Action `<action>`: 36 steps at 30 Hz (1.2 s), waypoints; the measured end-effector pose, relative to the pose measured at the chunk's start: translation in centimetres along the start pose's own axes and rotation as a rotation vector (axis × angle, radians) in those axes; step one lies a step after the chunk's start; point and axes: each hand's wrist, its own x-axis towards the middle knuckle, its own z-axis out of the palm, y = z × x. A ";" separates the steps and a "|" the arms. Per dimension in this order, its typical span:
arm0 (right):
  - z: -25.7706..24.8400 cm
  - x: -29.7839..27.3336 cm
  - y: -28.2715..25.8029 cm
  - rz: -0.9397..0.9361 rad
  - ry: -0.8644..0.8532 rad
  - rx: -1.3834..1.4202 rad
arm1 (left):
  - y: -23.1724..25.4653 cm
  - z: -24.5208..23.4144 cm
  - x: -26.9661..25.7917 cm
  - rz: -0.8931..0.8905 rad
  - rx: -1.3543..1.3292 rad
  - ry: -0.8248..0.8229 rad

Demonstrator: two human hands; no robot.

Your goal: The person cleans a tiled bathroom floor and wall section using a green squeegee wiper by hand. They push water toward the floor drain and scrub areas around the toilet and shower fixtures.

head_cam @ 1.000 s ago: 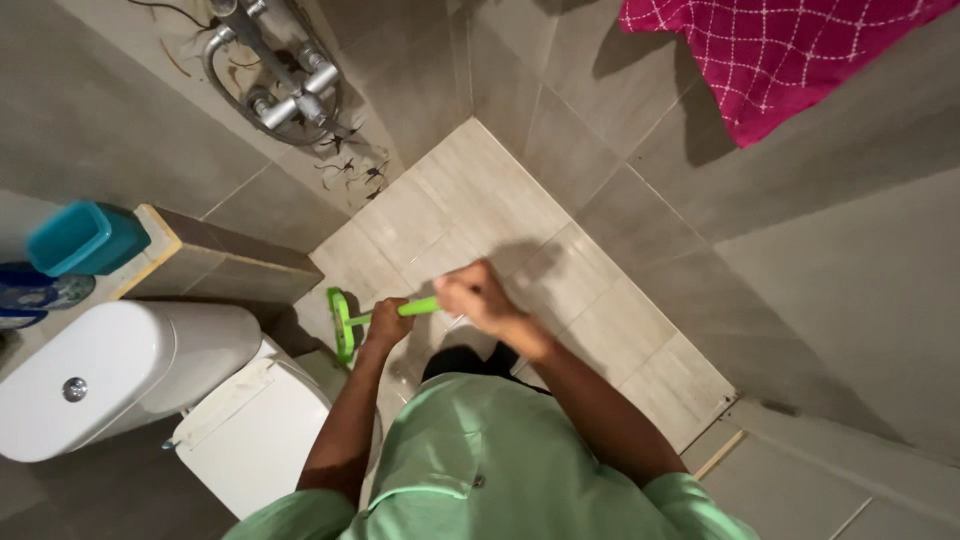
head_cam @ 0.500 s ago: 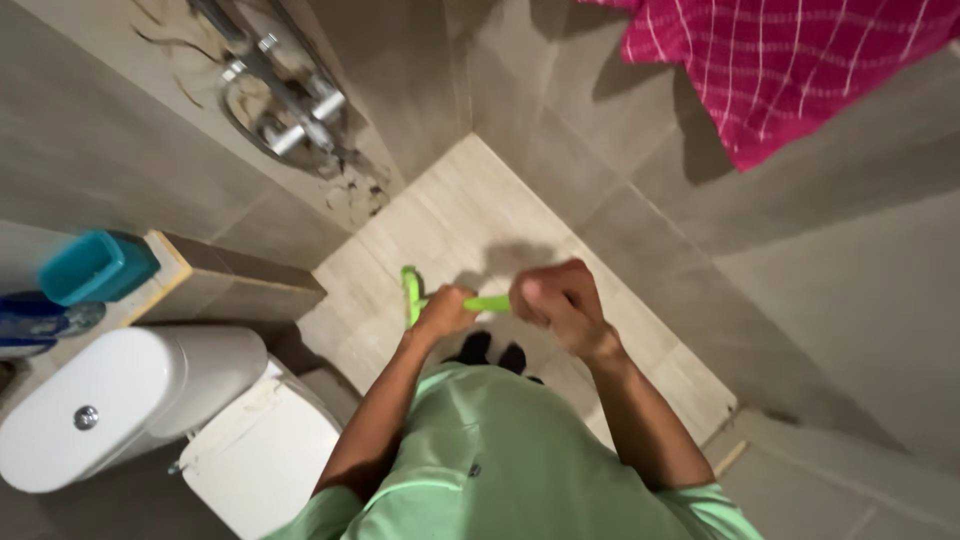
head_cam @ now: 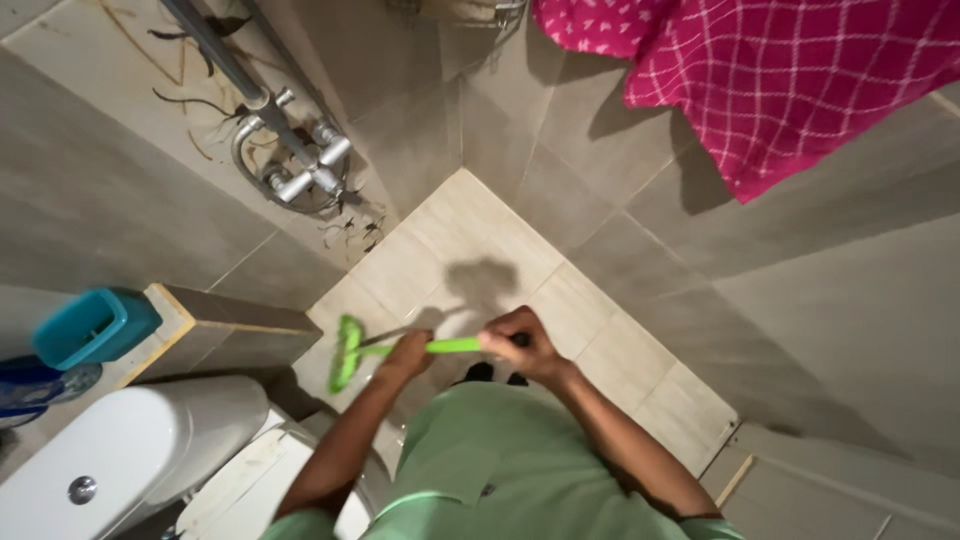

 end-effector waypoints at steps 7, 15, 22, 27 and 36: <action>-3.0 -1.4 -8.4 -0.165 0.148 0.001 | 9.2 0.4 2.9 0.299 -0.037 0.042; -0.9 0.5 -13.1 -0.316 0.223 0.232 | 9.1 -3.6 -0.1 0.235 -0.033 -0.014; 0.8 0.0 -1.3 0.005 0.356 0.105 | -0.9 4.8 6.6 0.088 0.020 0.103; -2.0 -2.3 -5.7 -0.030 0.498 -0.082 | 6.4 6.3 7.4 0.508 -0.251 0.373; 0.9 -0.6 -6.2 -0.326 0.347 0.113 | 5.1 -1.6 3.1 0.262 -0.052 0.320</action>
